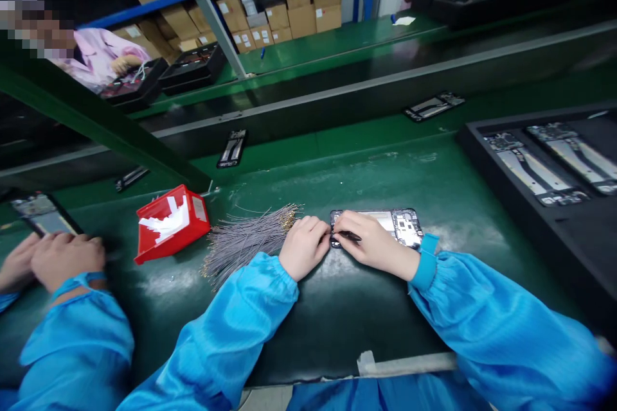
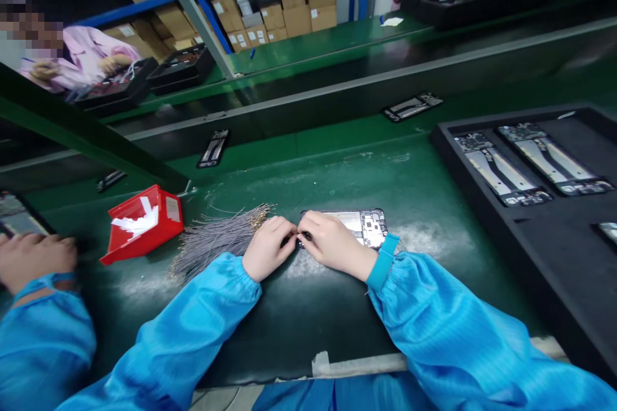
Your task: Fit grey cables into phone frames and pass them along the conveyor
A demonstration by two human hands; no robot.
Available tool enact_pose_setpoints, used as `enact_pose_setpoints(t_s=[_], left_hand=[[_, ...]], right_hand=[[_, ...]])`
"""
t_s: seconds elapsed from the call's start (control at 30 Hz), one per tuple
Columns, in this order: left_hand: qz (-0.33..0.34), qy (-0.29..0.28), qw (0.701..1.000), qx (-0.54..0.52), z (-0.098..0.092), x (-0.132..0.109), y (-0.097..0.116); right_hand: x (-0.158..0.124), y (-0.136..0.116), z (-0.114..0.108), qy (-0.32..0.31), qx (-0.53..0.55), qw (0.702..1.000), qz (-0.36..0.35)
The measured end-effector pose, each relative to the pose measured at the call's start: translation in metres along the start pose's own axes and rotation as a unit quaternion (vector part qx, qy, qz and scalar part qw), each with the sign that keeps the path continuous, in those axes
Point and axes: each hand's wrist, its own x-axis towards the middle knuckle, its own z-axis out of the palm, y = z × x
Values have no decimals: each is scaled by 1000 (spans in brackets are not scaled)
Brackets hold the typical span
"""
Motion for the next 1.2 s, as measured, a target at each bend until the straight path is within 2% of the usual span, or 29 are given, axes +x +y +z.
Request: enact_pose_setpoints(t_s=[0.07, 0.13, 0.23, 0.27, 0.33, 0.4, 0.57, 0.7, 0.93, 1.2], left_hand=[[-2, 9, 1000, 13, -5, 0, -7], [13, 0, 999, 31, -12, 0, -14], [90, -50, 994, 40, -20, -1, -14], [120, -63, 990, 43, -21, -2, -11], [172, -76, 980, 61, -20, -2, 0], [210, -76, 971, 85, -17, -2, 13], [253, -72, 957, 121, -8, 1, 31], [275, -62, 950, 133, -2, 9, 38], [242, -8, 965, 105, 6, 21, 48], [222, -13, 972, 80, 7, 18, 45]], right_hand=[[-3, 2, -10, 33, 22, 999, 22], [-12, 9, -28, 98, 11, 993, 68], [-35, 27, -58, 196, -104, 962, 159], [-43, 33, -65, 206, -139, 950, 189], [-58, 40, -74, 185, -168, 943, 222], [-67, 40, -75, 152, -151, 950, 229], [-74, 22, -68, 117, -19, 970, 213], [-79, 14, -68, 108, 69, 973, 190], [-84, 13, -64, 110, 83, 965, 221], [-83, 10, -65, 99, 78, 963, 239]])
